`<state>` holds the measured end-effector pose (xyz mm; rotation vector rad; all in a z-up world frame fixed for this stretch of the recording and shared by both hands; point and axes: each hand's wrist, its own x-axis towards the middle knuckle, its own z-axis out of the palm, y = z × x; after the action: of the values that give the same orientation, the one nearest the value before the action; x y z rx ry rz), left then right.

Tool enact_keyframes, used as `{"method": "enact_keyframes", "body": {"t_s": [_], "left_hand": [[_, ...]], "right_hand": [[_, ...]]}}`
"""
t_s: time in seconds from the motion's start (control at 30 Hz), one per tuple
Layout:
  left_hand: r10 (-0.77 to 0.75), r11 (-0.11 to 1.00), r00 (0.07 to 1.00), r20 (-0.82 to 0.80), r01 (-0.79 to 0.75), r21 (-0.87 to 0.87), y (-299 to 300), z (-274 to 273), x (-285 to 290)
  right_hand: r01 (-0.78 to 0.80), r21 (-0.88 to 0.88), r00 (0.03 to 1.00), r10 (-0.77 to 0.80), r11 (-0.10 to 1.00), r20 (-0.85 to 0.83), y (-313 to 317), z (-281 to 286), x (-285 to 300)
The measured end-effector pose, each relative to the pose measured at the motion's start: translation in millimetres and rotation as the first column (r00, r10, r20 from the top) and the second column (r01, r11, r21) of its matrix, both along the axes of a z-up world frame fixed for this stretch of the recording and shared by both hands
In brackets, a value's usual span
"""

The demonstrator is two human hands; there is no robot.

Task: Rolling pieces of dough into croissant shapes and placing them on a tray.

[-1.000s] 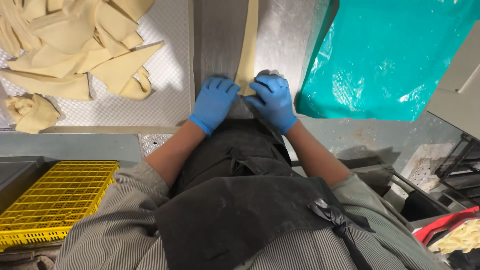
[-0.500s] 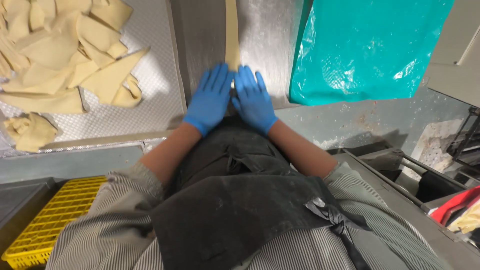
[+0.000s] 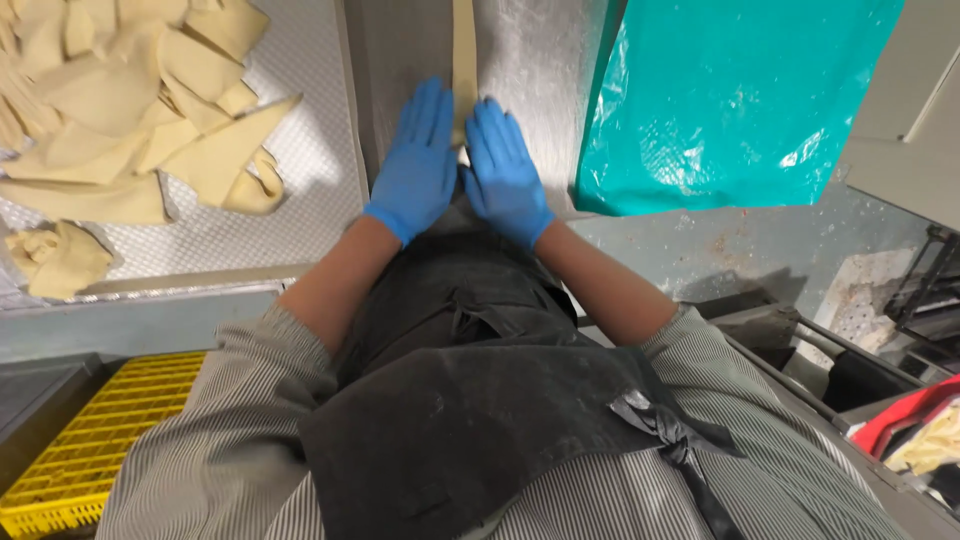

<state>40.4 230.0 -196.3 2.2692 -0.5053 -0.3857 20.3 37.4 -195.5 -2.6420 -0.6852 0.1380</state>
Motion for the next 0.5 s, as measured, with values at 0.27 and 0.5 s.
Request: {"method": "enact_keyframes", "body": {"t_s": [0.27,0.5], "left_hand": [[0.378,0.917,0.923,0.066,-0.364,-0.166,53,48,-55],[0.463,0.865,0.884,0.067,-0.434,-0.251,54,63,-68]], "right_hand": [[-0.091,-0.033,0.991,0.094,0.995,0.099,20,30,29],[-0.023,-0.092,0.988,0.009,0.996,-0.152,18,43,76]]}}
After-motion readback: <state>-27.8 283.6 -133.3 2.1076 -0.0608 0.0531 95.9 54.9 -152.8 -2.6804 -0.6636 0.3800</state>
